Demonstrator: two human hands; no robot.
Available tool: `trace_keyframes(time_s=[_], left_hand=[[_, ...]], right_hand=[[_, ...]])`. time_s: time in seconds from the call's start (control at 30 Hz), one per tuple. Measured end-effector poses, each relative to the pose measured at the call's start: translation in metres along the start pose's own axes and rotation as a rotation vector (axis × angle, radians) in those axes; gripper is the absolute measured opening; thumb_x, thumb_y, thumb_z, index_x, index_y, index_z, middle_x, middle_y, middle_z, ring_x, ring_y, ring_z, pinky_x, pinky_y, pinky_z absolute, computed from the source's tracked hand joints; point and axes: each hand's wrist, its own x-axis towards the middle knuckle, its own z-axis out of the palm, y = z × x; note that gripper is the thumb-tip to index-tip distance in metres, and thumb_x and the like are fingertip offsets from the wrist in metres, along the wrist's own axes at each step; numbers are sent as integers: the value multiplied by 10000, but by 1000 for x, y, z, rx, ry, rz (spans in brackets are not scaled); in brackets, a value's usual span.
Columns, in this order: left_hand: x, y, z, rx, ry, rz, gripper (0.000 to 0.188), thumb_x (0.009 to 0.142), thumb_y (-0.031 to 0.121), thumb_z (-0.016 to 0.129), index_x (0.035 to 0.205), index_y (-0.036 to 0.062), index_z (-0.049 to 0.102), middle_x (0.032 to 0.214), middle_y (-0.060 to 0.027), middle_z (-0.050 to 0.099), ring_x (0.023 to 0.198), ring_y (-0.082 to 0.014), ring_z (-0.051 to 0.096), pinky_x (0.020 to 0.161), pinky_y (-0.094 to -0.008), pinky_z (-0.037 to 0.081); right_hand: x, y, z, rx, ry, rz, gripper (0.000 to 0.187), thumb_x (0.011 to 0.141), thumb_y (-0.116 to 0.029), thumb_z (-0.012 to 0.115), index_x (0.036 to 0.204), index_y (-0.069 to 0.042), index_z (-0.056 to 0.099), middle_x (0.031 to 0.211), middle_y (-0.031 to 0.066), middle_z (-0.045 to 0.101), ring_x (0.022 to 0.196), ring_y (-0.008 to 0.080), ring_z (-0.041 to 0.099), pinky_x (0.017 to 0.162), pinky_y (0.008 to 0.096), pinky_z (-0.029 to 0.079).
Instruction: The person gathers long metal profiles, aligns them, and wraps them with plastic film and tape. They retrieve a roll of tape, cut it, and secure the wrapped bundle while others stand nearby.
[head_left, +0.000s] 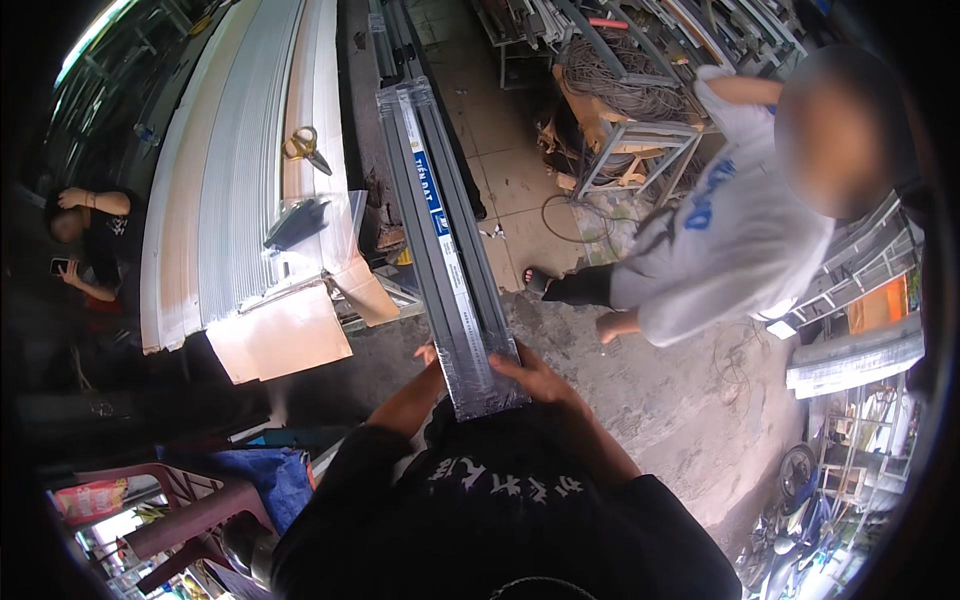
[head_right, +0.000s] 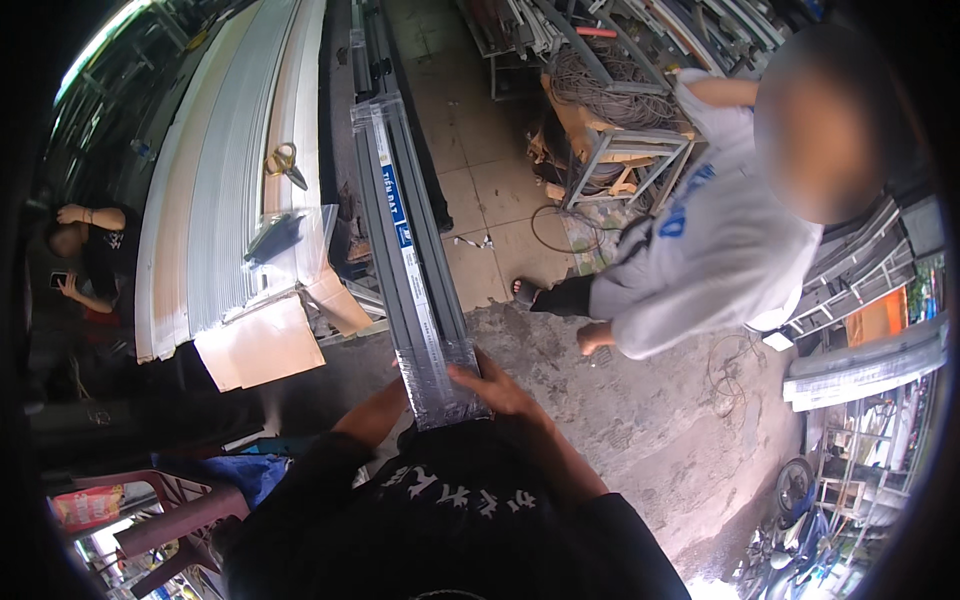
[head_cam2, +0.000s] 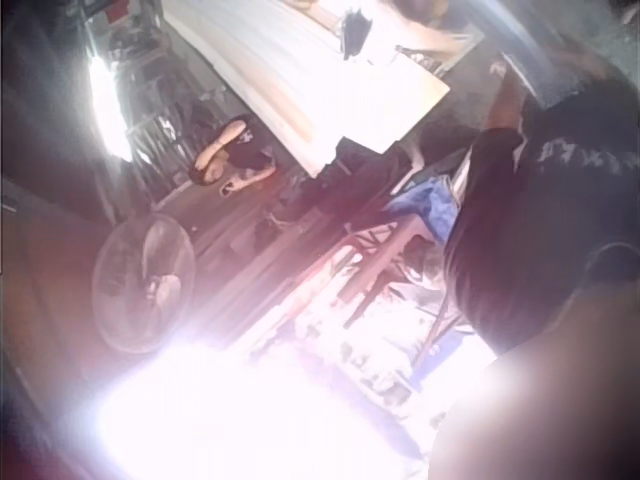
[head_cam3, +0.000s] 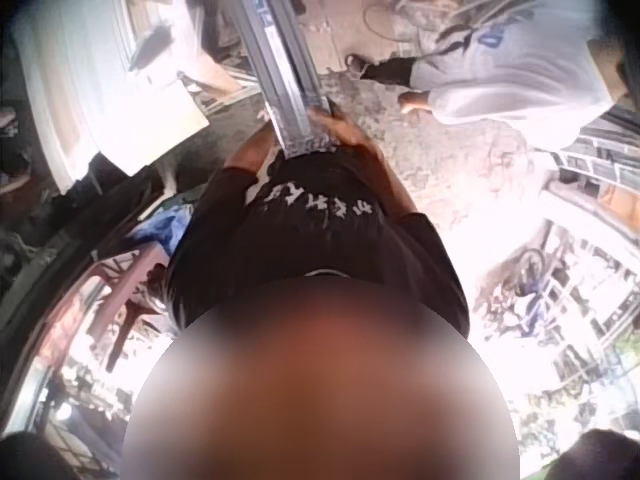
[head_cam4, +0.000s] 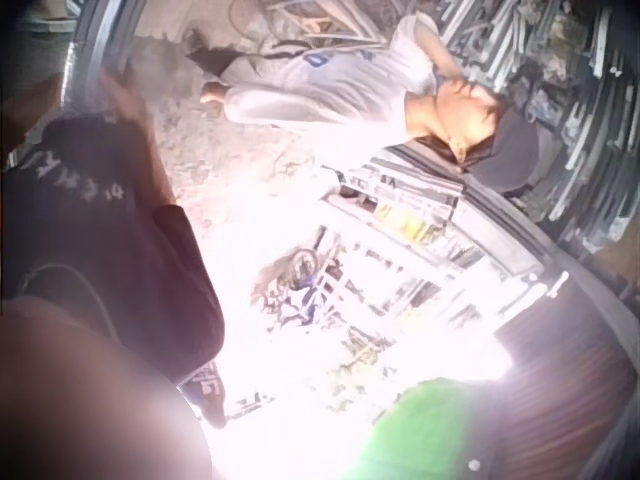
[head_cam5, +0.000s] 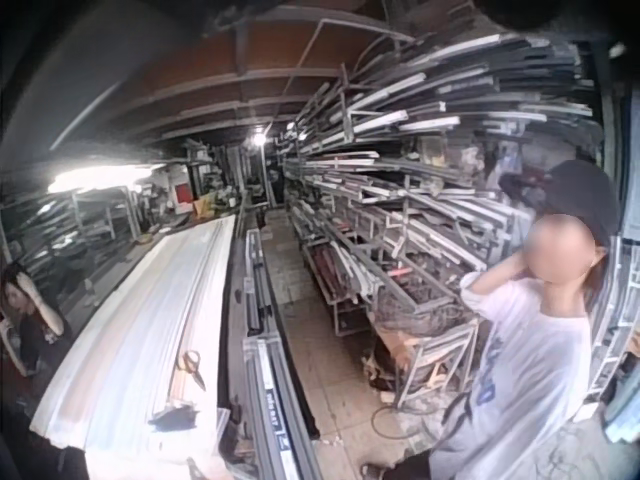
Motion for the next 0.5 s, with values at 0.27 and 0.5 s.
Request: trace_keyframes(time_s=[0.27,0.5], left_hand=[[-19,-56,89,-126,-268,-233,1070,773,555,885,1614,77,427,1622,-297,411,1513,-434,450,1124,-624,493],[-90,-72,77,-1329,-62,-1004,1145,798,322,919,1583,-145,229,1532,-311,455,709,-300,780,559,-397,650]], right_hand=[[-8,-5,-5,64,-39,17,832,1061,-424,716,1719,-71,349,1690,216,453,1569,344,401,1287,474,315],[-13,-19,12,108,86,108,771,1097,-410,687,1694,-51,358,1512,154,609,1390,264,568,1176,421,446]])
